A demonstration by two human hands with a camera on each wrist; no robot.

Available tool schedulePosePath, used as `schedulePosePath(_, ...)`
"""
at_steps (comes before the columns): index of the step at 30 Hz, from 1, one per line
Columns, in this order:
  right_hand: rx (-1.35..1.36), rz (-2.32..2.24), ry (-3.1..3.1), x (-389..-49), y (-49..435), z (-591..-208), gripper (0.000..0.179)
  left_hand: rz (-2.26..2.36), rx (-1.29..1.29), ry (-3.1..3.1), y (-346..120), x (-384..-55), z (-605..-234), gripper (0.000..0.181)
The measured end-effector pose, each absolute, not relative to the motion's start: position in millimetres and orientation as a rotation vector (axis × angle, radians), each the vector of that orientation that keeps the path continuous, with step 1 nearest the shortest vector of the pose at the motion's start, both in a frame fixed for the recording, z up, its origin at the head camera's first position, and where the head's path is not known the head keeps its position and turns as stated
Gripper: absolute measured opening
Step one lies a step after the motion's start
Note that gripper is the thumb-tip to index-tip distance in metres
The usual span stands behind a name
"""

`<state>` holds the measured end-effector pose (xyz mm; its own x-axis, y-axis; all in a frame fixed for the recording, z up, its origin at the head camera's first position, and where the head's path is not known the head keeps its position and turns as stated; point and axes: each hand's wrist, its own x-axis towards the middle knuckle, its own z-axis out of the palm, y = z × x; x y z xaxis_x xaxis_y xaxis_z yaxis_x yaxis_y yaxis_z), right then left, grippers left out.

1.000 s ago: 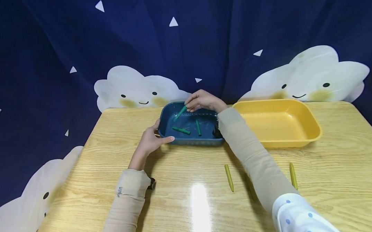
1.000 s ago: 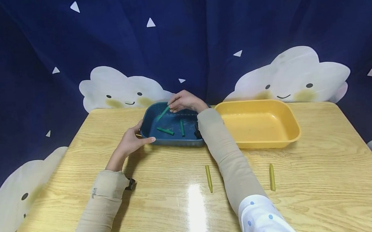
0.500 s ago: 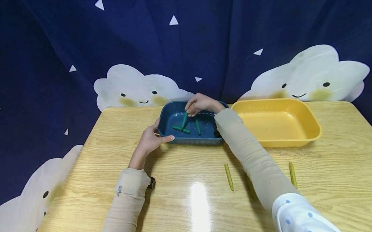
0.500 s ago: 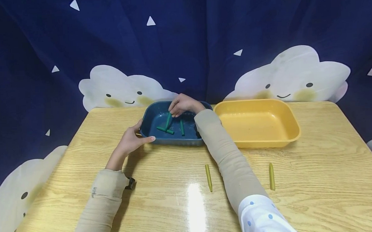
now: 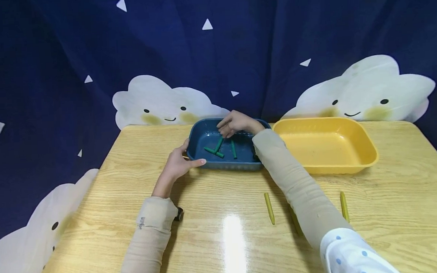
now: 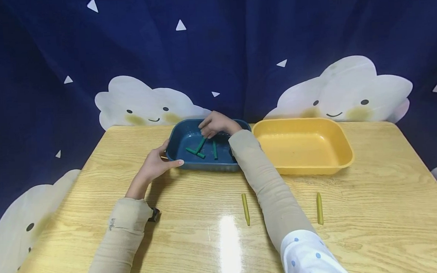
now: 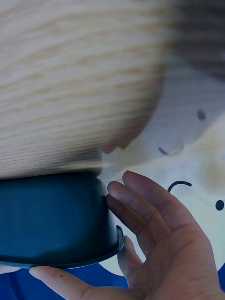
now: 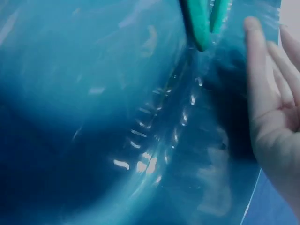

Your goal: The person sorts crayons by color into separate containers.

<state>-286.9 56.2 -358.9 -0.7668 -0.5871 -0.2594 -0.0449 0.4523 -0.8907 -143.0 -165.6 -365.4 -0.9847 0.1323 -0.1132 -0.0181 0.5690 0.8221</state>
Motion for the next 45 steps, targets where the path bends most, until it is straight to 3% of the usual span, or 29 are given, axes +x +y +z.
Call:
schedulePosePath(12,-0.434,-1.555,2.056,-287,73,-330,0.035,1.356,0.123,2.626,-163,-152,-368,0.093)
schedulePosePath(20,-0.572,-1.673,2.032,-275,60,-290,0.035,1.354,0.089,2.66,-176,-153,-368,0.094)
schedulePosePath(29,-0.607,-1.731,2.049,-255,61,-274,0.036,1.309,0.063,2.678,-181,-155,-375,0.093)
schedulePosePath(37,-0.491,-1.729,2.172,-250,86,-265,0.029,1.279,0.086,2.696,-183,-162,-377,0.094)
schedulePosePath(45,-0.439,-1.728,2.255,-249,119,-251,0.032,1.293,0.079,2.717,-186,-173,-374,0.094)
